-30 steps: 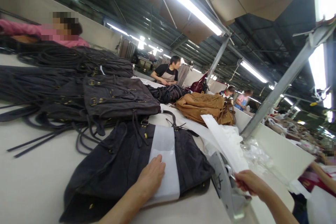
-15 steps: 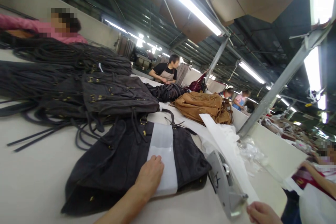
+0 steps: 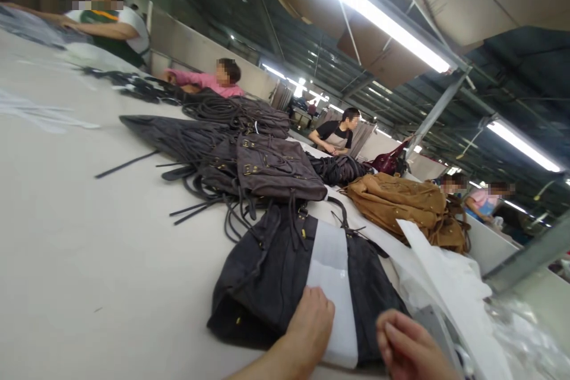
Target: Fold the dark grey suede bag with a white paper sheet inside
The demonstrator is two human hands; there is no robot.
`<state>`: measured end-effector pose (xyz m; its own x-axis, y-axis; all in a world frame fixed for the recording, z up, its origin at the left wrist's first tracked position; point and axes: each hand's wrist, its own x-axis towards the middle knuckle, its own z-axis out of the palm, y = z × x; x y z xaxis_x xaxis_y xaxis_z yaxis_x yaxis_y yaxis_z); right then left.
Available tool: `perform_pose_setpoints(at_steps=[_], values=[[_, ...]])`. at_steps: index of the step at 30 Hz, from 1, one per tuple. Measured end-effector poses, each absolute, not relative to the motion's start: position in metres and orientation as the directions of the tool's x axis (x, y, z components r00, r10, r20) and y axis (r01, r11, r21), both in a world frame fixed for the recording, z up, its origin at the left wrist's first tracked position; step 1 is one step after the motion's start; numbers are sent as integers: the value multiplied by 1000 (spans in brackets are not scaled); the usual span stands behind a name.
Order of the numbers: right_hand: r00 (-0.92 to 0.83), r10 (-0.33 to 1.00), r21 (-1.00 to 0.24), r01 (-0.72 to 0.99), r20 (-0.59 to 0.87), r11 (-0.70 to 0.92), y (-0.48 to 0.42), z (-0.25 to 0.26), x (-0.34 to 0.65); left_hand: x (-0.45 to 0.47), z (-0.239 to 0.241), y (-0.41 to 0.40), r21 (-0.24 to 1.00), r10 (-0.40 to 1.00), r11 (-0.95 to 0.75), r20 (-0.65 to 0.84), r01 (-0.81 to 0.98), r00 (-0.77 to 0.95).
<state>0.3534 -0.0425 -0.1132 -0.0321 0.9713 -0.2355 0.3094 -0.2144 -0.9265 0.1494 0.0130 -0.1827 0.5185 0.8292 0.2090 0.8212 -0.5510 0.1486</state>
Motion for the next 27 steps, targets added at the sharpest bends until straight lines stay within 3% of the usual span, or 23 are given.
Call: perform_pose_setpoints(at_steps=[2,5,7,15,21,27], values=[[-154,958,-967,-35,-244,-252,-2,-108,308,150,-194,12,132,816,-568,216,812,536],[-112,961,-954,-137,-253,-267,60,-117,258,148,-203,14,90,779,-609,252,788,574],[-80,960,-955,-110,-267,-275,89,-132,244,146,-198,17,116,781,-615,231,780,581],[-40,963,-964,18,-266,-266,116,-174,255,134,-155,25,423,825,-517,13,744,565],[-83,974,-971,128,-212,-200,117,-179,255,130,-153,31,475,852,-459,-6,751,524],[-74,994,-919,390,-84,-48,121,-173,250,134,-167,33,458,861,-461,24,760,508]])
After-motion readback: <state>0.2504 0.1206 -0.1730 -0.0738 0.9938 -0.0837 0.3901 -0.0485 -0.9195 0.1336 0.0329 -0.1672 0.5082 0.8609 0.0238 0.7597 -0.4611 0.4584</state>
